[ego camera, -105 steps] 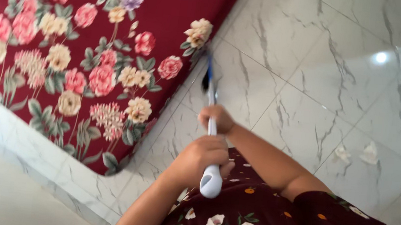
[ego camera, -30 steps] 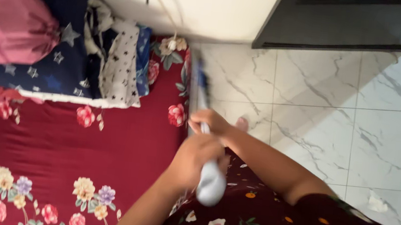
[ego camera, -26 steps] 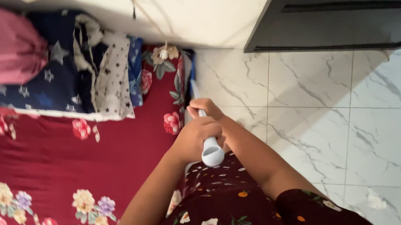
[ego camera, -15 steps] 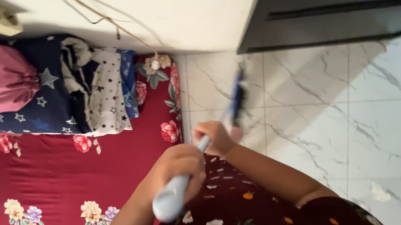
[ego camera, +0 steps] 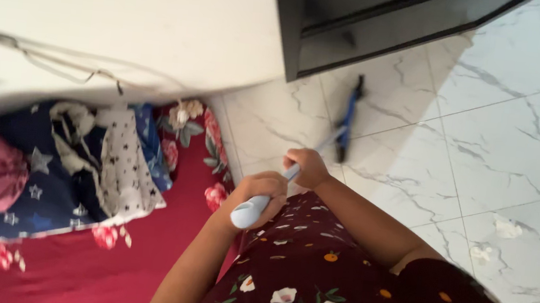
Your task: The person sweeps debris across a tiled floor into a pile using a broom, moves a caddy aside to reach the corner, and picks up the remaining pieces of paper by hand.
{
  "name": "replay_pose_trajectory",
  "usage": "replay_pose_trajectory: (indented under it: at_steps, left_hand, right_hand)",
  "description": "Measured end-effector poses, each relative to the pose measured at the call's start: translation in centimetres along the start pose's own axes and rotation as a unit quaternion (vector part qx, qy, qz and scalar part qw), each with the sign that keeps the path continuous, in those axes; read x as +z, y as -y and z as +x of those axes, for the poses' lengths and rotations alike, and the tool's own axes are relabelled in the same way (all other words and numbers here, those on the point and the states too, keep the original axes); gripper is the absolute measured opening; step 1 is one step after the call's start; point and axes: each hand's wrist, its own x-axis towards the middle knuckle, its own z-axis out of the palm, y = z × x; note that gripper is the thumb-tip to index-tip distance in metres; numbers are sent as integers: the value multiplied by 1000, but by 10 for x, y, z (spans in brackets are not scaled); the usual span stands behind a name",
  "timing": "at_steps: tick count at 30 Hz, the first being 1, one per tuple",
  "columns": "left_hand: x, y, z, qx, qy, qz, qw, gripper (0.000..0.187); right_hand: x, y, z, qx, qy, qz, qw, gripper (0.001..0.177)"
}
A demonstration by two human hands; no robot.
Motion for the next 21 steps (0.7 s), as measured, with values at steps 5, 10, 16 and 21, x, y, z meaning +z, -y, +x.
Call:
replay_pose_trajectory:
  at_steps: [5, 10, 16, 21]
  left_hand:
    - [-7, -51, 19, 153, 66, 99, 981, 22]
    - [5, -69, 61, 204, 116, 130, 963, 25]
    - [0, 24, 138, 193, 217, 96, 952, 22]
    - [5, 60, 207, 159, 287, 7, 945, 19]
  right_hand:
    - [-12, 40, -9, 21, 101, 23, 994, 19]
    - [-30, 49, 3, -10, 160, 81, 984, 15]
    - [-65, -75, 33, -13, -38, -39, 998, 11]
    - [-115, -107, 31, 64, -219, -118, 967, 16]
